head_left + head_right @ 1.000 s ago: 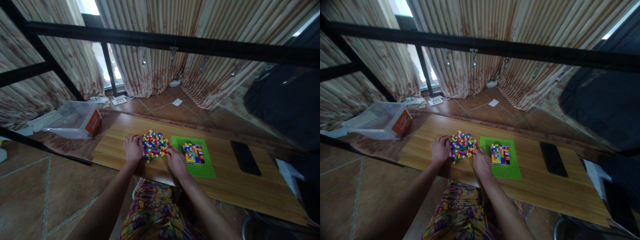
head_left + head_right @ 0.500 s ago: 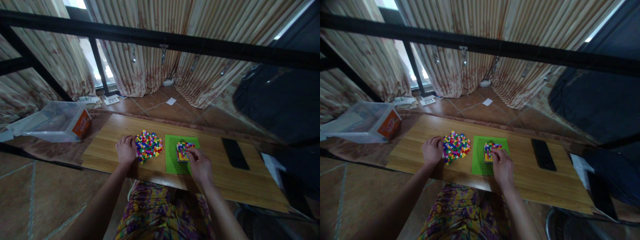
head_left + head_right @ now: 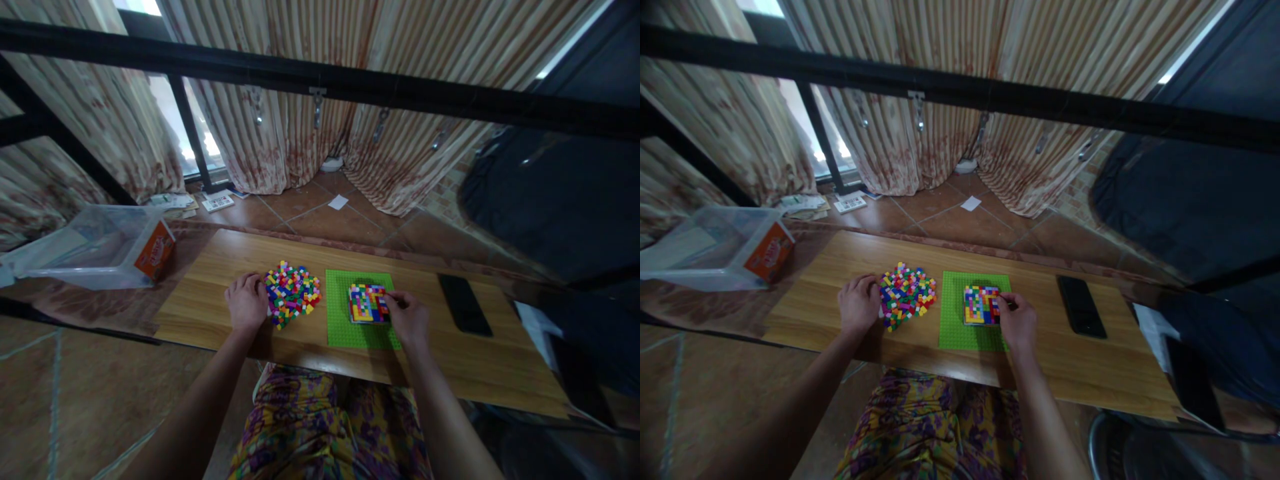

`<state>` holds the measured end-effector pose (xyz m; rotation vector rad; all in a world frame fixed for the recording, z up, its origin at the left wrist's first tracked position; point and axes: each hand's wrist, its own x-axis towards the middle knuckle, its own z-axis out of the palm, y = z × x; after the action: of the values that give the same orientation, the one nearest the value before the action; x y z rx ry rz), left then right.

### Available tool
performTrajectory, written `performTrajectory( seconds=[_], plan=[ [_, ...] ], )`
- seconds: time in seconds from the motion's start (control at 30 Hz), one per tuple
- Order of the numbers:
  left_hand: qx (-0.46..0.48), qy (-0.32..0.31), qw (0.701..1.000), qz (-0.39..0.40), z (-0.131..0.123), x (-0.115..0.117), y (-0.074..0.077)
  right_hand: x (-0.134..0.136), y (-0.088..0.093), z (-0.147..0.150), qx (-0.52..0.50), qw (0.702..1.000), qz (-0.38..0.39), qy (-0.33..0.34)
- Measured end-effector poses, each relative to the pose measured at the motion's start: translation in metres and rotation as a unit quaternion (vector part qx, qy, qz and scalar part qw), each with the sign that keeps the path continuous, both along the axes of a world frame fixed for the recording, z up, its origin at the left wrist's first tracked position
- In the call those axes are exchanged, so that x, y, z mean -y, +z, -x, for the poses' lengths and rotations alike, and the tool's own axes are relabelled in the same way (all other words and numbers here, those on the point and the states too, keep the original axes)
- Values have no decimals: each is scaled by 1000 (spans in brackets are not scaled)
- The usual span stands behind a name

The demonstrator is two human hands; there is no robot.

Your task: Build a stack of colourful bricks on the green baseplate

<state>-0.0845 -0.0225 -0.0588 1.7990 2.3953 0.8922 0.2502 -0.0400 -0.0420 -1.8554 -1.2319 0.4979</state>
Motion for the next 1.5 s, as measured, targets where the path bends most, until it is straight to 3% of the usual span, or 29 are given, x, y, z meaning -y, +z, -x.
performTrajectory(
  seconds=[0.67, 0.97, 1.23, 1.5],
  plan=[
    [-3, -4, 1000, 6, 0, 0, 1, -3, -3, 11, -16, 999, -14, -42],
    [-5, -5, 1000, -2, 1, 0, -1, -7, -10, 13, -75, 995, -3, -72],
    [-6, -3, 1000, -1, 3, -1, -2, -12, 2, 8, 39, 998, 22, -35],
    [-8, -1, 1000, -5, 4, -2, -7, -12, 2, 10, 43, 998, 30, -35]
  ],
)
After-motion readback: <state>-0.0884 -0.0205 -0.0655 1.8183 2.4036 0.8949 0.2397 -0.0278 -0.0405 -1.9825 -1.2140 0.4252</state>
